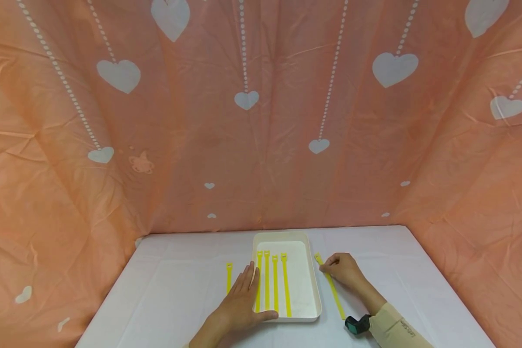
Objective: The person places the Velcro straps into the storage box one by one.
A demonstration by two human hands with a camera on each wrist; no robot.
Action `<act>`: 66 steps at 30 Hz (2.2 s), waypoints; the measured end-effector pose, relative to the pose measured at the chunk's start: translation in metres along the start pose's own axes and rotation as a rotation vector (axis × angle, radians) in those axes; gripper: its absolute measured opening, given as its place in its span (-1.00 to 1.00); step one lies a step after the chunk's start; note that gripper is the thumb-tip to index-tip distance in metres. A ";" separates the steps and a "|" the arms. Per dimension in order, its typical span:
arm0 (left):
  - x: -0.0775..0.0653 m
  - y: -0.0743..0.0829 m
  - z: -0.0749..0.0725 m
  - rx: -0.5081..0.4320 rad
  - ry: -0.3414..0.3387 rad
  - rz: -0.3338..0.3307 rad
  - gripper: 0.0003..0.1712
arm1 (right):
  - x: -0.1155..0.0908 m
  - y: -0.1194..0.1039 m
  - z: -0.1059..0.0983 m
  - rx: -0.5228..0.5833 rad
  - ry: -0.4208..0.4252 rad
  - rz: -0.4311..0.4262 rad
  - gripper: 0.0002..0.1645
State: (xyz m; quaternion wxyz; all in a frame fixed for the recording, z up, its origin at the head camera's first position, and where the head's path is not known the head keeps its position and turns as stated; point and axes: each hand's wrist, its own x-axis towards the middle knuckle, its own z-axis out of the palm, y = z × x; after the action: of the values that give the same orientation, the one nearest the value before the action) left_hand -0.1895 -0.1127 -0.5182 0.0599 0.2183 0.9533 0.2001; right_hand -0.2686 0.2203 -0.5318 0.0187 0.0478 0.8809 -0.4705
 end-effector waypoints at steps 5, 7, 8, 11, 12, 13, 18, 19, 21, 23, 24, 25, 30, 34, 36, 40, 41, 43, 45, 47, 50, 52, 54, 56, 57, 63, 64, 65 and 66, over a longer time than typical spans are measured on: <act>0.000 0.000 0.000 0.021 0.013 0.006 0.46 | 0.003 0.005 -0.003 0.049 0.003 -0.005 -0.80; 0.000 0.000 0.000 0.020 0.014 0.005 0.46 | 0.003 0.005 -0.004 0.068 0.006 -0.012 -0.81; 0.000 0.000 0.000 0.019 0.012 0.005 0.46 | 0.003 0.005 -0.004 0.081 0.004 -0.008 -0.81; 0.000 0.000 0.000 0.011 0.007 0.001 0.46 | 0.002 0.003 -0.005 0.100 -0.003 -0.005 -0.80; 0.000 0.000 0.001 0.009 0.006 0.001 0.46 | 0.002 0.003 -0.005 0.104 -0.006 -0.003 -0.80; 0.000 0.000 0.001 0.009 0.004 0.000 0.46 | 0.002 0.003 -0.005 0.107 -0.008 -0.001 -0.80; 0.001 -0.001 0.001 0.012 0.000 0.003 0.47 | 0.003 0.004 -0.006 0.114 0.003 -0.007 -0.81; 0.001 -0.001 0.001 0.013 -0.002 0.001 0.47 | 0.003 0.005 -0.006 0.113 0.007 -0.012 -0.82; 0.001 -0.001 0.000 0.012 -0.005 -0.002 0.48 | 0.004 0.006 -0.007 0.108 0.011 -0.021 -0.84; 0.001 -0.001 -0.001 0.011 -0.007 -0.006 0.48 | 0.005 0.008 -0.008 0.106 0.011 -0.026 -0.84; 0.001 0.000 -0.001 0.010 -0.008 -0.008 0.48 | 0.005 0.008 -0.008 0.108 0.012 -0.019 -0.83; 0.001 0.000 -0.001 0.009 -0.008 -0.010 0.49 | 0.005 0.008 -0.008 0.108 0.013 -0.018 -0.80; 0.001 0.000 -0.001 0.010 -0.006 -0.012 0.49 | 0.004 0.006 -0.009 0.130 0.023 0.000 -0.71; 0.000 0.000 0.000 0.012 -0.003 -0.008 0.48 | 0.001 0.004 -0.011 0.159 0.029 -0.003 -0.76; 0.000 -0.001 -0.001 0.013 -0.002 -0.009 0.48 | 0.000 0.002 -0.013 0.173 0.030 -0.015 -0.77; 0.000 0.000 -0.002 0.006 -0.008 -0.010 0.48 | 0.000 -0.003 -0.017 0.164 0.038 -0.036 -0.78; 0.000 0.000 -0.002 0.002 -0.009 -0.010 0.48 | 0.000 -0.004 -0.018 0.153 0.041 -0.035 -0.79; -0.001 0.001 -0.003 -0.004 -0.011 -0.010 0.48 | -0.001 -0.008 -0.020 0.129 0.048 -0.038 -0.80; -0.001 0.001 -0.003 -0.005 -0.010 -0.011 0.48 | -0.001 -0.011 -0.022 0.112 0.055 -0.044 -0.80; -0.001 0.001 -0.003 -0.001 -0.007 -0.012 0.48 | -0.002 -0.015 -0.023 0.108 0.059 -0.053 -0.80; -0.001 0.000 -0.002 0.002 -0.002 -0.014 0.48 | -0.004 -0.019 -0.025 0.119 0.059 -0.074 -0.78; -0.001 0.000 -0.002 0.000 0.001 -0.014 0.48 | -0.004 -0.021 -0.026 0.142 0.058 -0.087 -0.77; -0.001 0.000 -0.001 -0.003 0.002 -0.013 0.48 | -0.005 -0.023 -0.027 0.160 0.058 -0.101 -0.77; -0.001 0.000 -0.001 -0.004 0.003 -0.012 0.47 | -0.006 -0.025 -0.028 0.175 0.057 -0.113 -0.76; -0.001 0.000 -0.001 -0.003 0.005 -0.010 0.47 | -0.006 -0.027 -0.028 0.179 0.058 -0.118 -0.77; -0.001 0.000 -0.001 -0.003 0.007 -0.001 0.47 | -0.008 -0.035 -0.032 0.185 0.053 -0.133 -0.76; -0.001 0.000 -0.001 -0.004 0.008 0.001 0.47 | -0.009 -0.036 -0.032 0.186 0.052 -0.137 -0.76; -0.001 0.000 -0.001 -0.005 0.009 0.003 0.47 | -0.009 -0.038 -0.033 0.183 0.052 -0.143 -0.75; -0.001 0.000 -0.001 -0.004 0.011 0.006 0.47 | -0.009 -0.040 -0.034 0.181 0.053 -0.149 -0.75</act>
State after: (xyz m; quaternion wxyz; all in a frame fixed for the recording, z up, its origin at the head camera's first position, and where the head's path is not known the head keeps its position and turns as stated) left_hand -0.1887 -0.1138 -0.5177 0.0548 0.2198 0.9525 0.2035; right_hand -0.2628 0.2257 -0.4796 -0.0441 -0.0037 0.8360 -0.5469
